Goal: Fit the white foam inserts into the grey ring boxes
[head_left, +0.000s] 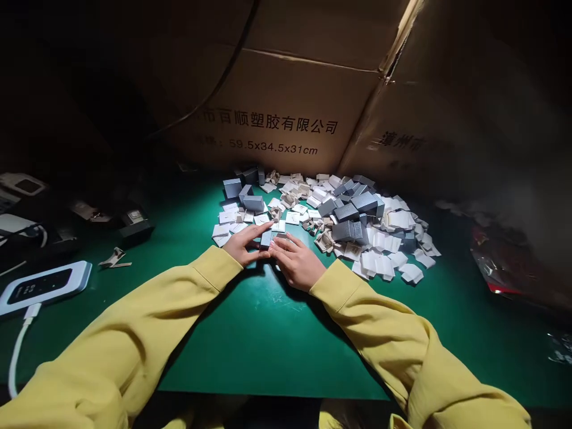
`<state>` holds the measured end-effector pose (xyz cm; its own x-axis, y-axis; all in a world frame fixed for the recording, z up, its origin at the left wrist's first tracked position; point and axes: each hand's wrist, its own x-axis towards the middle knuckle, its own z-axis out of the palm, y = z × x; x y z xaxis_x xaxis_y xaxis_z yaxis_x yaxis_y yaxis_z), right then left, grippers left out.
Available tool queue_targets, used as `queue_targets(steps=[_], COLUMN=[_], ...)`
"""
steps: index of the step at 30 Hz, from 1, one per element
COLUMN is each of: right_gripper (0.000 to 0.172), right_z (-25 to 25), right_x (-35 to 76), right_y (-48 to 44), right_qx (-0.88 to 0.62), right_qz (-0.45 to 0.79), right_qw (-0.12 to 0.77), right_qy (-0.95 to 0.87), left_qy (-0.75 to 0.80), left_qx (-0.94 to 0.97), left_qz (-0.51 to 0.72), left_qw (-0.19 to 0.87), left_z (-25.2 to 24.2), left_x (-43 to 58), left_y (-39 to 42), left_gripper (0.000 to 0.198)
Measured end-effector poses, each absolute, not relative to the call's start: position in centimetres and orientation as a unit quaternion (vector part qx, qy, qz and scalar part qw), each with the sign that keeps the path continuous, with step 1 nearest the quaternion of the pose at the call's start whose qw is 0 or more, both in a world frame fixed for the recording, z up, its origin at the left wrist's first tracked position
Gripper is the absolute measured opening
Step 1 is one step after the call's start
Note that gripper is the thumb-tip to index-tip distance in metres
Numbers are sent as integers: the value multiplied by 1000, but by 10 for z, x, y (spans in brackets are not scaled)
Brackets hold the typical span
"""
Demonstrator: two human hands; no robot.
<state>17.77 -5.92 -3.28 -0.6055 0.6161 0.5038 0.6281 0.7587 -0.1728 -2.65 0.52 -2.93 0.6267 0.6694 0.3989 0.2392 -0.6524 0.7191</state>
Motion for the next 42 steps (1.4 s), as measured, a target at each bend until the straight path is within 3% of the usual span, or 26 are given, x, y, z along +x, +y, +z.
queue_targets(steps=[4, 7, 14, 24, 33, 39, 42], right_gripper=[27, 25, 31, 30, 33, 58, 56], right_z=[-27, -22, -30, -20, -19, -26, -27], right_x=[179, 179, 178, 185, 188, 196, 195], right_y=[-56, -55, -51, -49, -44, -35, -36], right_qx=[-448, -497, -458, -464, -446, -422, -435], right_qz=[94, 120, 168, 365, 412, 550, 550], right_qw=[430, 476, 394, 402, 393, 374, 398], right_qy=[-778, -716, -779, -700, -690, -616, -591], left_qy=[281, 263, 242, 56, 68, 137, 163], left_qx=[839, 839, 838, 905, 912, 882, 876], left_qz=[347, 358, 369, 391, 390, 447, 450], left_qw=[313, 315, 321, 158, 110, 54, 61], left_z=[-30, -30, -25, -24, -26, -23, -23], left_x=[-27, -24, -18, -8, -8, -11, -11], left_y=[2, -4, -12, -21, -18, -15, -17], left_gripper=[61, 57, 50, 61, 63, 62, 59])
